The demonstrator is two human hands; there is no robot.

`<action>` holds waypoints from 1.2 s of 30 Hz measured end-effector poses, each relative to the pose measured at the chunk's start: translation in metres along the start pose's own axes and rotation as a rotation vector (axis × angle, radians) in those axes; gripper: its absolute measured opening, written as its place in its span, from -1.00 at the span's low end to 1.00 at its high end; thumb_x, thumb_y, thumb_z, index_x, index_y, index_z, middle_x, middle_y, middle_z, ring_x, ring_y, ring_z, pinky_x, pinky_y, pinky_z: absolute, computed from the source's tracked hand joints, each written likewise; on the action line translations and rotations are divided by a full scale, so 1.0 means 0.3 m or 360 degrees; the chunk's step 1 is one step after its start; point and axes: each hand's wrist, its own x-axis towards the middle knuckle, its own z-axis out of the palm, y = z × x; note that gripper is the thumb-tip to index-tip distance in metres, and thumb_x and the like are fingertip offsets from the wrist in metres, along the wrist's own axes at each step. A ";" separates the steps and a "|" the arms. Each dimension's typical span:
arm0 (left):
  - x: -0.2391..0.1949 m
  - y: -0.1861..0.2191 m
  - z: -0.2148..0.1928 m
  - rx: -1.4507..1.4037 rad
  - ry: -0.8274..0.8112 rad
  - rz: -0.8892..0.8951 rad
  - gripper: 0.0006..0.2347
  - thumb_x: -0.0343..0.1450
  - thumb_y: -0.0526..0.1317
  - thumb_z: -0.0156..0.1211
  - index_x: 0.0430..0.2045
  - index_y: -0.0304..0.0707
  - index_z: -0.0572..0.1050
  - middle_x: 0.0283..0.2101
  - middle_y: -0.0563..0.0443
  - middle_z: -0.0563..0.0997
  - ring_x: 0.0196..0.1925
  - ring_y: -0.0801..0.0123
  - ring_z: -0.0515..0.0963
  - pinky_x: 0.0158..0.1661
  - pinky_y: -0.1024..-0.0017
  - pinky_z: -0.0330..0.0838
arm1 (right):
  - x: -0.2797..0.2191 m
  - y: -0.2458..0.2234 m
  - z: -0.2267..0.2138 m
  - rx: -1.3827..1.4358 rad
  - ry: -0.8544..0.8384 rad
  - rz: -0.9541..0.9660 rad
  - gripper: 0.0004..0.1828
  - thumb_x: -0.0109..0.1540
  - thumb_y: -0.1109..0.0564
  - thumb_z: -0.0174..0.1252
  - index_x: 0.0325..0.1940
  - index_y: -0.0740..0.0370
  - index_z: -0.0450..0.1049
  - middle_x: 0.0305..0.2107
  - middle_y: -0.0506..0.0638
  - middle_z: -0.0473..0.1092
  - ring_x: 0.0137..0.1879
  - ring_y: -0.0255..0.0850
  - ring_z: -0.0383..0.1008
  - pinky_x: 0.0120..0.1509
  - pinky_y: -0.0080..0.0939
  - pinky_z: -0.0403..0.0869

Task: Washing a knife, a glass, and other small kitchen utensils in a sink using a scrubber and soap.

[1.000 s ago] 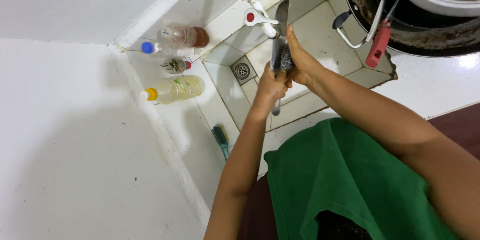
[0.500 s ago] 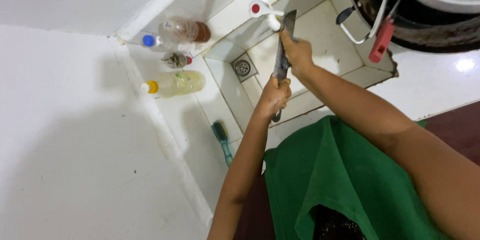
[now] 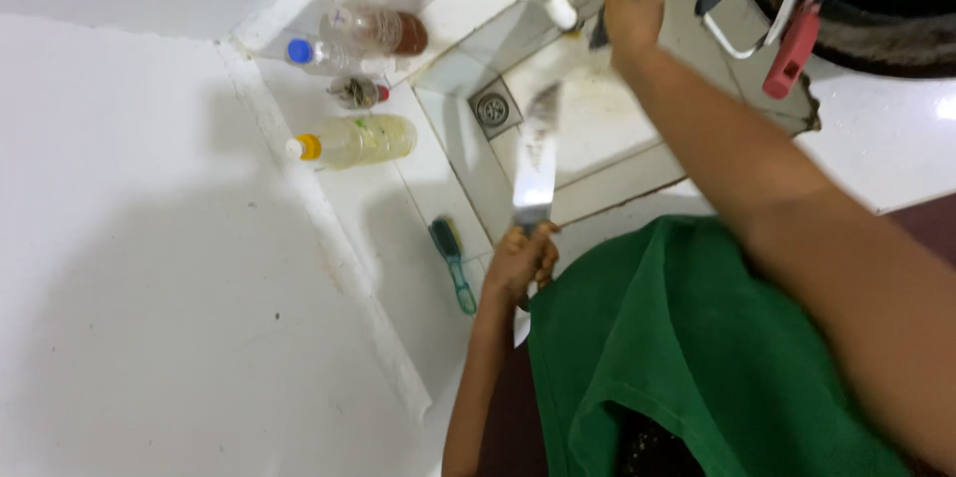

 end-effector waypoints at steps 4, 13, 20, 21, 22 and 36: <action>0.021 0.110 -0.029 0.0006 0.0169 -0.0059 -0.62 0.50 0.02 0.08 0.06 -0.27 0.48 -0.52 0.07 0.46 -0.58 0.42 0.41 -0.44 0.32 0.48 | -0.121 -0.068 -0.065 -0.0062 -0.0478 -0.0103 -0.09 0.06 -0.62 0.05 0.01 0.21 0.60 -0.10 -0.04 0.60 0.06 -0.30 0.57 0.07 -0.22 0.49; 0.272 0.226 0.065 -0.0109 0.0155 0.0363 -0.75 0.56 -0.20 0.12 -0.08 -0.52 0.48 -0.54 -0.13 0.45 -0.67 0.41 0.41 -0.68 0.39 0.46 | -0.323 -0.057 -0.247 0.0506 -0.1514 0.0524 -0.61 0.13 -0.03 0.17 -0.11 -0.07 0.11 -0.26 -0.10 0.21 -0.21 -0.16 0.29 -0.34 -0.26 0.28; 0.361 0.252 0.163 -0.0110 0.0049 0.0312 -0.73 0.56 -0.14 0.13 -0.15 -0.50 0.46 -0.57 -0.04 0.41 -0.67 0.46 0.39 -0.68 0.44 0.43 | -0.427 -0.114 -0.323 0.0553 -0.1874 0.0586 -0.62 0.23 0.00 0.13 0.03 -0.01 0.14 -0.29 -0.11 0.18 -0.22 -0.21 0.25 -0.12 -0.20 0.27; 0.372 0.253 0.164 -0.0118 0.0048 0.0299 -0.73 0.56 -0.15 0.10 -0.15 -0.51 0.45 -0.59 -0.02 0.37 -0.69 0.48 0.35 -0.70 0.48 0.37 | -0.455 -0.151 -0.345 0.0569 -0.1925 0.0633 -0.66 0.28 -0.11 0.16 0.00 0.03 0.27 -0.34 -0.16 0.22 -0.21 -0.26 0.30 -0.05 -0.23 0.30; 0.363 0.261 0.166 -0.0124 0.0058 0.0301 -0.73 0.56 -0.15 0.10 -0.15 -0.51 0.45 -0.59 -0.02 0.37 -0.69 0.48 0.35 -0.70 0.48 0.37 | -0.433 -0.142 -0.337 0.0563 -0.1935 0.0637 -0.66 0.28 -0.11 0.16 0.00 0.03 0.27 -0.34 -0.16 0.22 -0.21 -0.26 0.30 -0.05 -0.23 0.30; 0.365 0.275 0.255 0.0040 0.0114 0.0161 -0.81 0.56 -0.17 -0.01 -0.31 -0.30 0.20 -0.72 0.11 0.23 -0.82 0.64 0.14 -0.86 0.59 0.02 | -0.295 0.153 -0.175 0.0713 -0.1101 0.0202 -0.74 0.20 0.26 0.42 -0.24 0.22 0.41 -0.52 -0.03 0.38 -0.55 -0.25 0.43 -0.64 -0.33 0.27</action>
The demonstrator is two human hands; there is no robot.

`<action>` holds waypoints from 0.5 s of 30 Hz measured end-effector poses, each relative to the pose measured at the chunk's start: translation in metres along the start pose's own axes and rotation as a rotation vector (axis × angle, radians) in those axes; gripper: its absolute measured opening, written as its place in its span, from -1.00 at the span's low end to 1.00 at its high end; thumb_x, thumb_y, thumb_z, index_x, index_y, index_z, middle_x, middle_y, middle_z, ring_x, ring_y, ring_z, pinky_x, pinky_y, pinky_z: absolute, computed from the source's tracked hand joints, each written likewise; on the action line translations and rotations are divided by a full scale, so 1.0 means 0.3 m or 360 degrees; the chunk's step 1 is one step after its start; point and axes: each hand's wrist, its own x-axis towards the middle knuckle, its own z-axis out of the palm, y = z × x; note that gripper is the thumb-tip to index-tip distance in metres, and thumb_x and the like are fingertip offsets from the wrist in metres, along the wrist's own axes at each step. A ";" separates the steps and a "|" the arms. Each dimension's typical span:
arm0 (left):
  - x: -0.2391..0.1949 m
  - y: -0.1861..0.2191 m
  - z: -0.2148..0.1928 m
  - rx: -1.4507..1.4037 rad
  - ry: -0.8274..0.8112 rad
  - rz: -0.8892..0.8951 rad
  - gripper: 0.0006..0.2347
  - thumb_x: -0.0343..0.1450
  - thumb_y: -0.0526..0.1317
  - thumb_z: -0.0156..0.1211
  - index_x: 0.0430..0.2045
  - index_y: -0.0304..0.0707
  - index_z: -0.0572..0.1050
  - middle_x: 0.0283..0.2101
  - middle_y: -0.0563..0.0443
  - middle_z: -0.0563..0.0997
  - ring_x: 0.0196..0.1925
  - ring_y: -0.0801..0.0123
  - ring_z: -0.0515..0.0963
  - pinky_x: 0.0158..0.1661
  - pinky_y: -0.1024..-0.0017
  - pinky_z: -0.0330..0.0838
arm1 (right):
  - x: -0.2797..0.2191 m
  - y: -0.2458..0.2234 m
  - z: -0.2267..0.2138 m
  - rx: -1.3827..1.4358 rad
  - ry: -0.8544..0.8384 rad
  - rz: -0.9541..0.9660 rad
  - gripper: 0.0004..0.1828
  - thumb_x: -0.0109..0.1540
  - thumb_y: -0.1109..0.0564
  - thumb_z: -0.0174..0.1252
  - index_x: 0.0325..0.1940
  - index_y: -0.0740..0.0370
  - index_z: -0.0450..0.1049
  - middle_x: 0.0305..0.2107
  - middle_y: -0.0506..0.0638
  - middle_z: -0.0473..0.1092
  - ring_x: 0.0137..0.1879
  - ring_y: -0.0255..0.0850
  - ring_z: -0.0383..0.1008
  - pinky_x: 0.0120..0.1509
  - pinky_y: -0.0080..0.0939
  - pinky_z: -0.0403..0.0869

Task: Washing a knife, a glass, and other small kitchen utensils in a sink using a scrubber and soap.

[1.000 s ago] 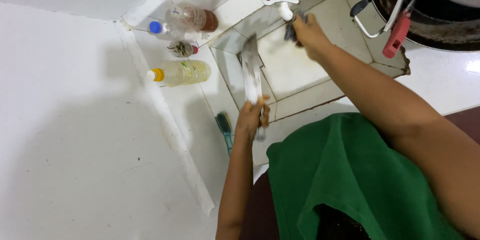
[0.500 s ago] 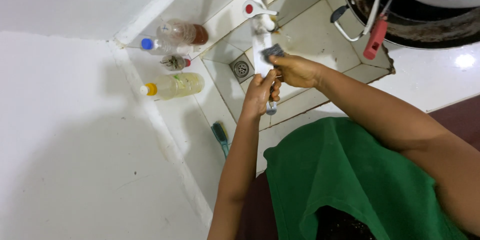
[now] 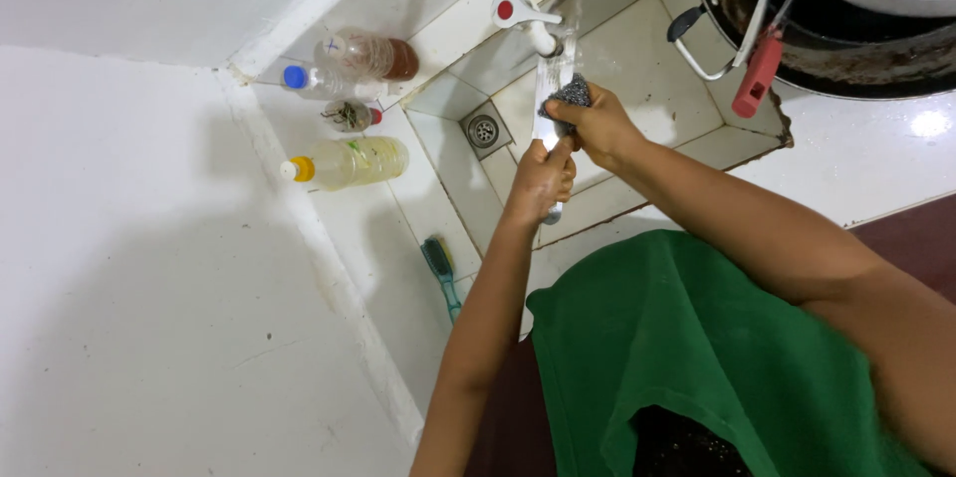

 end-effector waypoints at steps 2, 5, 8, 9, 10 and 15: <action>-0.002 0.004 0.029 0.0017 0.0010 0.0001 -0.82 0.56 -0.17 -0.03 -0.31 -0.29 0.21 -0.73 0.09 0.23 -0.83 0.60 0.15 -0.86 0.59 0.02 | -0.003 -0.037 0.046 -0.0001 0.0176 0.0012 -0.77 0.19 0.23 0.42 -0.24 0.23 0.45 -0.52 -0.03 0.40 -0.52 -0.24 0.47 -0.59 -0.30 0.36; -0.015 0.000 0.039 0.0006 0.0039 -0.0003 -0.83 0.57 -0.16 -0.08 -0.30 -0.29 0.24 -0.73 0.09 0.21 -0.83 0.59 0.14 -0.85 0.61 0.02 | 0.034 -0.030 0.078 0.0012 0.0410 0.0062 -0.78 0.16 0.20 0.44 -0.22 0.23 0.51 -0.49 -0.02 0.44 -0.44 -0.19 0.55 -0.45 -0.21 0.52; -0.027 0.004 0.026 0.0004 0.0046 0.0000 -0.82 0.57 -0.16 -0.10 -0.30 -0.32 0.29 -0.73 0.10 0.19 -0.83 0.61 0.13 -0.86 0.61 0.01 | 0.132 -0.025 0.082 0.0026 0.0524 0.0094 -0.73 0.11 0.21 0.47 -0.18 0.24 0.55 -0.46 0.04 0.49 -0.36 -0.12 0.61 -0.34 -0.07 0.61; -0.036 0.002 0.020 0.0024 0.0048 -0.0015 -0.81 0.57 -0.16 -0.10 -0.31 -0.33 0.30 -0.72 0.10 0.19 -0.83 0.59 0.14 -0.87 0.60 0.01 | 0.165 -0.023 0.081 0.0025 0.0583 0.0117 -0.70 0.08 0.22 0.49 -0.16 0.25 0.57 -0.45 0.08 0.52 -0.34 -0.09 0.63 -0.31 0.02 0.63; -0.049 -0.004 0.017 0.0024 0.0049 -0.0011 -0.81 0.57 -0.16 -0.10 -0.31 -0.33 0.30 -0.72 0.10 0.19 -0.83 0.59 0.14 -0.87 0.60 0.01 | 0.190 -0.027 0.067 0.0026 0.0580 0.0114 -0.70 0.08 0.22 0.49 -0.16 0.25 0.57 -0.45 0.08 0.52 -0.34 -0.09 0.63 -0.31 0.02 0.63; -0.196 0.084 0.061 0.0210 0.0018 -0.0341 -0.82 0.61 -0.12 -0.09 -0.20 -0.28 0.27 -0.56 0.06 0.31 -0.70 0.49 0.15 -0.72 0.51 -0.02 | 0.162 -0.219 0.108 0.0146 0.0786 0.0408 -0.80 0.14 0.30 0.36 -0.26 0.12 0.50 -0.37 -0.12 0.58 -0.27 -0.33 0.50 -0.29 -0.29 0.43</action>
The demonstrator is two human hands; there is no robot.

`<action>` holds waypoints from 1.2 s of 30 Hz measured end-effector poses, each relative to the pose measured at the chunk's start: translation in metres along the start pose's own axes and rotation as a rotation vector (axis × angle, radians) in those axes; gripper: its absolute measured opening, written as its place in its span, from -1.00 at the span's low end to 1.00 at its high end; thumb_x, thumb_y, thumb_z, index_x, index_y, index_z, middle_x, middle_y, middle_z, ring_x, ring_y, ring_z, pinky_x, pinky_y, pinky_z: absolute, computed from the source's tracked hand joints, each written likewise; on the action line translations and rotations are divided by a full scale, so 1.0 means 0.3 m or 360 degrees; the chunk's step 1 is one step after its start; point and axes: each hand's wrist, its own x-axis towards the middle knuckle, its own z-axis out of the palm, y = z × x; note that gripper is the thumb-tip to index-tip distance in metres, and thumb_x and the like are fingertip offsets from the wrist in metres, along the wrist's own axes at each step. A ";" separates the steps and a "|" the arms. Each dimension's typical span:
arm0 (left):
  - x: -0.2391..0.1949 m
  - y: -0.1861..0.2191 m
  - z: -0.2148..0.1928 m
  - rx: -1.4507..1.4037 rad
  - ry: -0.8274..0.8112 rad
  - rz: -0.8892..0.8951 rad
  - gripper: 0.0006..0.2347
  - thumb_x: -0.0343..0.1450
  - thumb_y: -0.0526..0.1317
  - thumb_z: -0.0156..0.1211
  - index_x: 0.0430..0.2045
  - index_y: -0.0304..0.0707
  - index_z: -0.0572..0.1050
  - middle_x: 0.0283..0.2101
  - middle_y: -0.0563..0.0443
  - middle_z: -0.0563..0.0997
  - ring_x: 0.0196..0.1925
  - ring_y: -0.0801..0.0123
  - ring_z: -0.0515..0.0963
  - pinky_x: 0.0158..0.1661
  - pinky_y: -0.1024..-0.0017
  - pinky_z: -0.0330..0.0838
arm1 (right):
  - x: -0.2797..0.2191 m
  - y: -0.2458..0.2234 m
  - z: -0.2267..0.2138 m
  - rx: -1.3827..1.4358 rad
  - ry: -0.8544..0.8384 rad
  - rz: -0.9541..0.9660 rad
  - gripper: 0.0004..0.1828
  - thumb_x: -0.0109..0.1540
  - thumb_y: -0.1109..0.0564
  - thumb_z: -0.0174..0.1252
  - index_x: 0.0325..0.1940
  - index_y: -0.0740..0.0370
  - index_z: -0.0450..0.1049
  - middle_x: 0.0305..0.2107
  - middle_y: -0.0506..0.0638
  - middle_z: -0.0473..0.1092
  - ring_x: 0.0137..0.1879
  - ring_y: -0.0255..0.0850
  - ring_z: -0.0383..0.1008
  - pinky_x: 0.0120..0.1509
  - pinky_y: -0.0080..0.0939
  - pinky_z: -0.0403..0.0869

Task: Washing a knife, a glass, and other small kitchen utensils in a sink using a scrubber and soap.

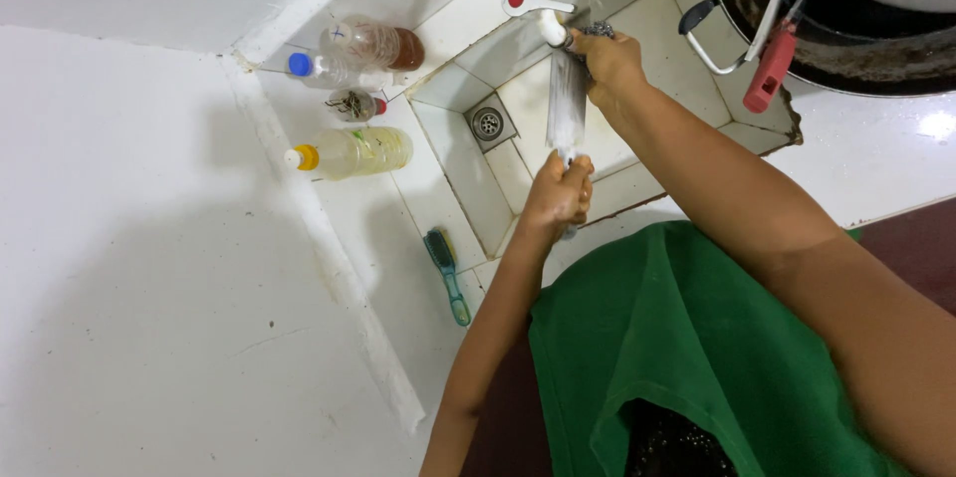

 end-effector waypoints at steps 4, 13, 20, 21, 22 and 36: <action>-0.040 -0.054 -0.003 -0.0035 -0.0078 -0.0037 -0.84 0.59 -0.13 -0.12 -0.24 -0.24 0.21 -0.58 0.07 0.28 -0.73 0.52 0.08 -0.72 0.49 -0.07 | -0.020 -0.001 -0.025 0.0057 0.0093 -0.0014 -0.72 0.07 0.35 0.40 -0.25 0.20 0.46 -0.43 -0.05 0.53 -0.28 -0.26 0.51 -0.27 -0.20 0.48; -0.021 -0.325 -0.213 -0.0462 0.0006 -0.0157 -0.56 0.61 0.15 -0.44 -0.28 -0.15 0.38 -0.70 0.23 0.21 -0.78 0.51 0.08 -0.78 0.46 -0.11 | 0.228 0.007 -0.131 0.0353 -0.0159 -0.0505 -0.70 0.25 0.21 0.28 -0.04 0.08 0.30 -0.40 0.05 0.46 -0.60 -0.13 0.42 -0.54 -0.17 0.34; 0.175 -0.105 -0.175 -0.0250 0.0152 0.0338 -0.77 0.61 -0.03 -0.16 -0.25 -0.19 0.29 -0.68 0.00 0.28 -0.80 0.39 0.28 -0.81 0.45 0.20 | -0.215 0.062 -0.130 -0.0163 -0.1053 0.0218 -0.64 0.30 -0.09 0.25 0.02 0.16 0.40 -0.21 -0.01 0.39 -0.03 -0.08 0.57 0.21 0.04 0.57; 0.192 -0.064 -0.146 -0.0137 0.0160 0.0347 -0.77 0.60 -0.07 -0.17 -0.27 -0.25 0.30 -0.67 0.02 0.28 -0.81 0.40 0.27 -0.82 0.44 0.19 | -0.234 0.058 -0.126 -0.0219 -0.1173 0.0275 -0.64 0.27 -0.08 0.29 0.03 0.11 0.43 -0.18 -0.03 0.42 -0.02 -0.12 0.57 0.20 0.00 0.58; 0.260 -0.060 -0.130 -0.0129 0.0145 0.0357 -0.77 0.60 -0.07 -0.17 -0.27 -0.25 0.30 -0.67 0.02 0.28 -0.81 0.40 0.27 -0.82 0.44 0.19 | -0.129 0.106 -0.131 -0.0212 -0.1167 0.0257 -0.64 0.27 -0.08 0.29 0.03 0.11 0.43 -0.18 -0.03 0.42 -0.02 -0.12 0.57 0.20 0.00 0.58; 0.264 -0.224 -0.041 0.0267 -0.0010 0.0156 -0.77 0.57 -0.03 -0.16 -0.33 -0.16 0.32 -0.75 0.10 0.29 -0.88 0.45 0.23 -0.88 0.41 0.17 | 0.325 0.223 -0.173 -0.0242 -0.0200 0.0195 -0.27 0.03 0.34 0.55 0.22 0.44 0.39 -0.04 0.38 0.46 0.08 0.20 0.56 -0.02 0.34 0.57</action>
